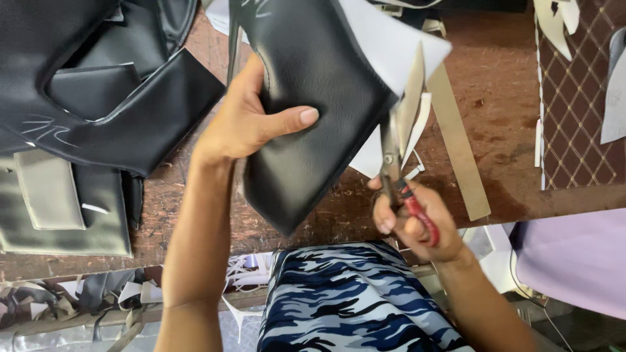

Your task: The person trims excess white foam backing from upholstered vinyl panels using scissors. They hold each panel with one hand, cut away the overhanging foam along the stitched edges, rotate the panel to reach different sides, and set finished panels on the work table.

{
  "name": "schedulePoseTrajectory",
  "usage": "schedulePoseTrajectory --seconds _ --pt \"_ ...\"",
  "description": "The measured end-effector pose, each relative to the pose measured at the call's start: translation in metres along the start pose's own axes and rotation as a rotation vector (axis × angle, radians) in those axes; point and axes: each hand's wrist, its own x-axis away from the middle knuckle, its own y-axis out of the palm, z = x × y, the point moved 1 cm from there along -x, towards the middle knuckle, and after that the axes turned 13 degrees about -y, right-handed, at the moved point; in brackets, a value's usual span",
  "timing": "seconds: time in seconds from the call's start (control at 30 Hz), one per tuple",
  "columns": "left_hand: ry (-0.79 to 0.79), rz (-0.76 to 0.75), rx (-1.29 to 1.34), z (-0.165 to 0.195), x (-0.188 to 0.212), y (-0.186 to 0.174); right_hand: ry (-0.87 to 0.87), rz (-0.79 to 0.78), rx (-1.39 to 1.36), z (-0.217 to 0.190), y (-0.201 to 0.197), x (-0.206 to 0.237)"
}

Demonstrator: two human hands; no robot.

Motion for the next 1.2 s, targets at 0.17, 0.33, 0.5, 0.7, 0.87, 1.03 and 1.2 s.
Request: schedulePoseTrajectory --seconds 0.17,0.33,0.5,0.7,0.87,1.03,1.2 --pt "0.136 -0.126 -0.251 0.015 0.004 -0.015 0.121 -0.044 0.212 -0.028 -0.014 0.000" --pt "0.044 -0.210 -0.327 0.024 0.003 -0.019 0.154 -0.172 0.250 -0.037 -0.033 0.002" --pt "-0.039 -0.194 -0.432 0.028 0.001 -0.018 0.347 -0.058 0.232 -0.041 -0.044 0.002" --pt "0.011 -0.188 -0.481 0.033 -0.002 -0.017 0.331 -0.073 0.292 -0.040 -0.040 0.003" --pt "-0.026 -0.195 -0.437 0.034 -0.003 -0.016 0.321 -0.047 0.240 -0.034 -0.041 0.005" --pt "-0.026 -0.202 -0.421 0.034 -0.003 -0.013 0.259 -0.044 0.206 -0.025 -0.030 0.003" --pt "-0.048 -0.230 -0.447 0.030 -0.005 -0.007 0.165 -0.021 0.152 -0.020 -0.012 -0.006"
